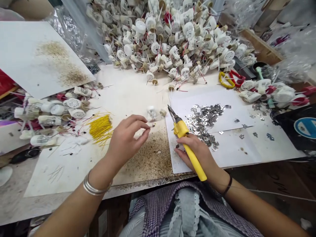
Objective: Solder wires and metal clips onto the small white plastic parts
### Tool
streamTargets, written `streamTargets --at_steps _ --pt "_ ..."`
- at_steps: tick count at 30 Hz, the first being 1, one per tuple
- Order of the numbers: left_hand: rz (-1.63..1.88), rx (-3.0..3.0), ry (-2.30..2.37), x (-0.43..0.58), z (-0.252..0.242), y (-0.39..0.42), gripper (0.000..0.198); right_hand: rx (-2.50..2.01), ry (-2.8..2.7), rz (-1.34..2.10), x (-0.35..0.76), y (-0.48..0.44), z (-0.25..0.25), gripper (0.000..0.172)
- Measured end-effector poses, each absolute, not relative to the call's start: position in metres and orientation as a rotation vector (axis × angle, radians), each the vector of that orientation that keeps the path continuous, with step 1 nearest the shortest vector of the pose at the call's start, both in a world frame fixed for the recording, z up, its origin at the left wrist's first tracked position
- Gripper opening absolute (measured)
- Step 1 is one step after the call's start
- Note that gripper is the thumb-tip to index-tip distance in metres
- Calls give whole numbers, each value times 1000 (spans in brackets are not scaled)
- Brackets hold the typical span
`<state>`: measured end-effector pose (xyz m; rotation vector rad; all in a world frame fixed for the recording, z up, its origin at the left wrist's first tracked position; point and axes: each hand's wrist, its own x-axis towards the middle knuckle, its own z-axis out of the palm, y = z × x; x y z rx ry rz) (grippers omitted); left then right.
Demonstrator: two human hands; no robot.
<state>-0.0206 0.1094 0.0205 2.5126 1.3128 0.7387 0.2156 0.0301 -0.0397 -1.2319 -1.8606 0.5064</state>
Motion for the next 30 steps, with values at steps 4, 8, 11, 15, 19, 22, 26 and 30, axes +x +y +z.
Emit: streamTargets --at_steps 4,8,11,15,19,22,26,30 --pt "634 2129 1193 -6 10 79 5 -1281 -1769 475 227 27 -35 24" --pt "364 2115 1287 12 -4 68 5 -1314 -1637 505 257 5 -28 11" --pt "303 2134 1377 25 -9 67 7 -1368 -1628 511 277 -19 -27 14" --pt "276 2079 1466 37 -11 67 10 -1393 -1591 554 290 -44 -32 39" --pt "261 2031 1551 46 -10 65 13 -1366 -1706 575 296 -51 -38 34" --pt "258 2016 1586 49 -9 65 14 -1321 -1770 537 295 -49 -36 30" --pt "242 1995 1603 50 -9 66 14 -1343 -1888 407 288 -40 -27 31" --pt "233 1989 1609 51 -8 67 14 -1194 -1972 449 284 -32 -20 36"
